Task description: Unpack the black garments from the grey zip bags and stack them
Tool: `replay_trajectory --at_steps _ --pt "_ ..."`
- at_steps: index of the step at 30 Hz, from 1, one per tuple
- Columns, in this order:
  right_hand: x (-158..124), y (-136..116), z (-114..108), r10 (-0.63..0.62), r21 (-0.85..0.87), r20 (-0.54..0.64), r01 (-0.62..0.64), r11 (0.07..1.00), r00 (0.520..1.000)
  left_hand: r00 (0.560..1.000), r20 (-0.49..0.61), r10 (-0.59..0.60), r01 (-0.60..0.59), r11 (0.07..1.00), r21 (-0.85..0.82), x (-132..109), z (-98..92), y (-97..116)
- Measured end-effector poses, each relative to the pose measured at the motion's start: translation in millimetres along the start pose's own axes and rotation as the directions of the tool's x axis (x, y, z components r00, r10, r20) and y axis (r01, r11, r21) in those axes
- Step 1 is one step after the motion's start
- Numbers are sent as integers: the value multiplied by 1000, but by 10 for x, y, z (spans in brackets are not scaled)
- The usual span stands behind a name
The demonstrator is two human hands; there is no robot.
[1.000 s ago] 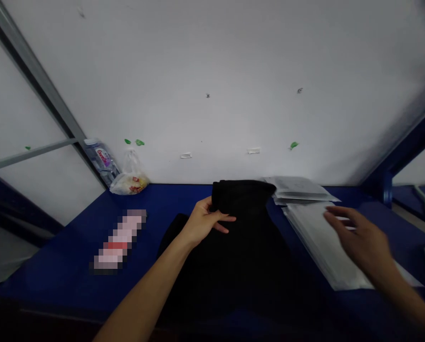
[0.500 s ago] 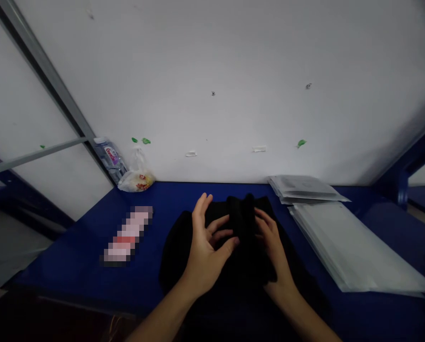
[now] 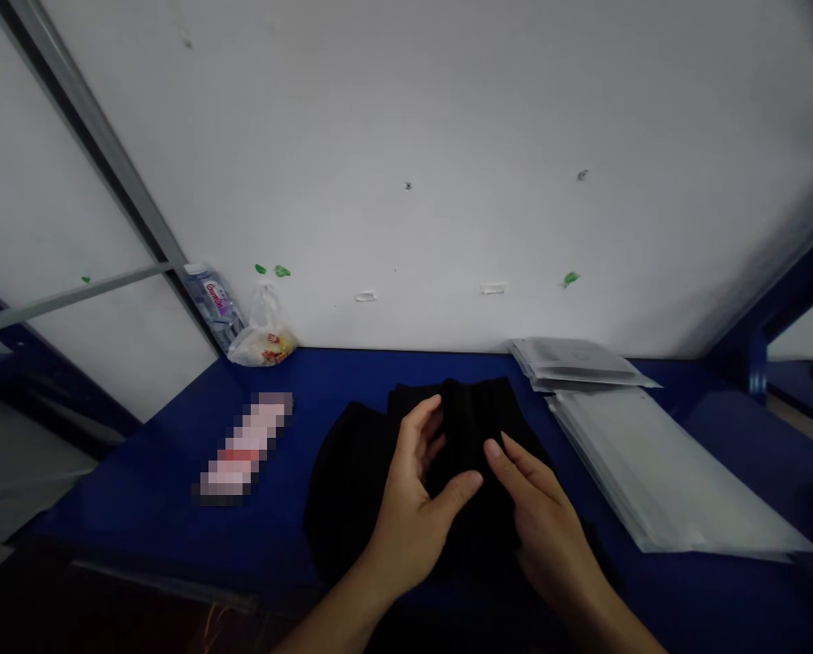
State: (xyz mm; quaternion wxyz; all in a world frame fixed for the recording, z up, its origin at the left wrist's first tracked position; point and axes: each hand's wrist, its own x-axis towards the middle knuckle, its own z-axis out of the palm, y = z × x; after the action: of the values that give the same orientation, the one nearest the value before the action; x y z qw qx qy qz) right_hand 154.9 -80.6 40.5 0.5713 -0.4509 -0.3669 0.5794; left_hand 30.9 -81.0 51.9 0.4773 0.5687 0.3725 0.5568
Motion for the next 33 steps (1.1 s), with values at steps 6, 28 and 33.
replay_trajectory --at_steps 6,28,33 --pt "-3 -39 7 -3 -30 -23 2 1000 1000 990 -101 -95 73 978 -196 49 25 -6" --pt "294 -49 -671 277 -65 14 -275 959 961 844 -263 -467 422 882 -212 38 -548 -81" --pt "304 -295 -721 176 -54 -84 -181 982 981 782 -259 -566 373 760 -533 86 -625 135"
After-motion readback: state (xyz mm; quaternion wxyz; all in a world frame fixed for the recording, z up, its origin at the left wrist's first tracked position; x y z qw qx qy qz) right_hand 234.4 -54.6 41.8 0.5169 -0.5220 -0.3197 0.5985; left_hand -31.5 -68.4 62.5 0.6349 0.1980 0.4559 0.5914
